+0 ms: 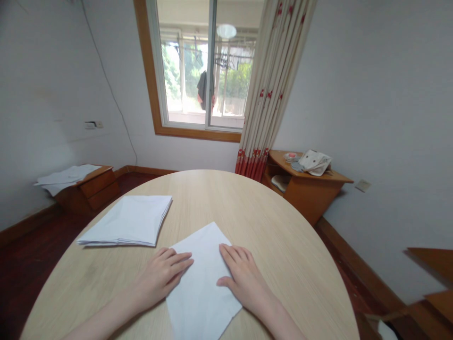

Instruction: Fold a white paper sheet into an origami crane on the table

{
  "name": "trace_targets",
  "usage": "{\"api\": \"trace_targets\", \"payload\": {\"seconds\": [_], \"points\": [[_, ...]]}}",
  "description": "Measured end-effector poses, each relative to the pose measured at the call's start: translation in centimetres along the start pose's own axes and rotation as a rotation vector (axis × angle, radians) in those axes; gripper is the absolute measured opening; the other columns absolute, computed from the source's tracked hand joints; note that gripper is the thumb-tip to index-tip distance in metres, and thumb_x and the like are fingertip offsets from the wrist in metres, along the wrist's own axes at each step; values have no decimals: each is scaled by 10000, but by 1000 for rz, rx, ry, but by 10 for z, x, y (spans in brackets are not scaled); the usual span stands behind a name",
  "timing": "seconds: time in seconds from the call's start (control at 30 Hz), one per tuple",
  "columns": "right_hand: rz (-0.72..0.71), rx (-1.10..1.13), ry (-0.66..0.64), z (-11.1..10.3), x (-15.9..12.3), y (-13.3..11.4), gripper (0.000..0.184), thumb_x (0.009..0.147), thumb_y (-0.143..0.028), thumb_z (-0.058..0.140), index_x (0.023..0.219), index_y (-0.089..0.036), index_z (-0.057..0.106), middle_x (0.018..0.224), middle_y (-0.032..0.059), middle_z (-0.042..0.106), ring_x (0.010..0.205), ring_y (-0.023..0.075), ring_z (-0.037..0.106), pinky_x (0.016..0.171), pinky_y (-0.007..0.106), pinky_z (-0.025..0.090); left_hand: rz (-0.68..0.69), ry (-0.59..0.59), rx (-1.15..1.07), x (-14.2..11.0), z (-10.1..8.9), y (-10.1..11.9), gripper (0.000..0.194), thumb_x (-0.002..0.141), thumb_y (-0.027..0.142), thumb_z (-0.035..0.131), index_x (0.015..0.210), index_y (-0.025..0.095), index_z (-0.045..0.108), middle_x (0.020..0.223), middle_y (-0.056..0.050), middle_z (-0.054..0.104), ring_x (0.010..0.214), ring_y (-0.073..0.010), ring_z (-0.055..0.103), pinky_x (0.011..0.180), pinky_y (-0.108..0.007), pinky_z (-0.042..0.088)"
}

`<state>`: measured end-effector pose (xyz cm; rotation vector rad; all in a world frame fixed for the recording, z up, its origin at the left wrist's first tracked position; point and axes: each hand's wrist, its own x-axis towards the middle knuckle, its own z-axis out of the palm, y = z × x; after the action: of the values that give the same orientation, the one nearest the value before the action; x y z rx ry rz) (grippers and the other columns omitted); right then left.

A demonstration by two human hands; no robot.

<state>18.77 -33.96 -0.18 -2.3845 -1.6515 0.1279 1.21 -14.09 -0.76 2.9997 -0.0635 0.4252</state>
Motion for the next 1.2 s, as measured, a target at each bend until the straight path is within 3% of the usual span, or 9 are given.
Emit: {"api": "trace_targets", "payload": {"seconds": [0.2,0.43,0.57,0.67,0.9,1.1,1.2], "points": [[-9,-115,204,11,1,17,551,863,-228,576,1393,-219,424,1362,97,545,1197,294,513,1003,484,418,45,5,-27,1,-4,6,286,878,102,510,1121,216,606,1088,-28,686,857,-206,573,774,-346,389],[138,-152,261,16,2,22,537,879,-290,535,1395,-185,428,1333,114,569,1189,303,533,1004,473,428,94,41,-119,1,-8,12,203,879,119,492,977,222,638,817,-12,690,782,-185,579,777,-323,414],[227,-152,237,20,3,23,604,878,-368,525,1424,-149,394,1434,121,466,1307,321,429,1051,477,390,144,86,-164,-1,-6,13,228,877,116,469,973,220,648,772,-8,671,781,-175,613,919,-364,426],[249,-139,188,21,4,24,664,890,-420,496,1455,-112,334,1499,133,354,1367,304,347,1105,472,321,147,114,-204,-2,-1,11,264,879,108,457,1015,215,656,780,-11,676,758,-168,634,994,-390,412],[187,-30,43,12,6,21,684,927,-458,417,1504,-162,201,1536,125,264,1412,265,257,1143,528,190,66,150,-342,0,8,-6,250,938,178,473,1094,228,662,1036,-64,681,929,-195,632,817,-322,512],[154,97,-65,3,3,28,813,885,-487,476,1514,-119,114,1576,142,79,1453,244,54,1168,498,76,-88,193,-406,2,2,-16,119,849,197,641,966,216,637,1198,-74,617,1093,-237,583,928,-388,474],[156,162,-84,1,2,34,896,847,-504,532,1512,-94,93,1574,174,64,1454,256,36,1169,491,56,-179,197,-476,2,2,-22,227,778,240,729,959,215,594,1272,-98,574,1181,-272,536,989,-440,438]]}}
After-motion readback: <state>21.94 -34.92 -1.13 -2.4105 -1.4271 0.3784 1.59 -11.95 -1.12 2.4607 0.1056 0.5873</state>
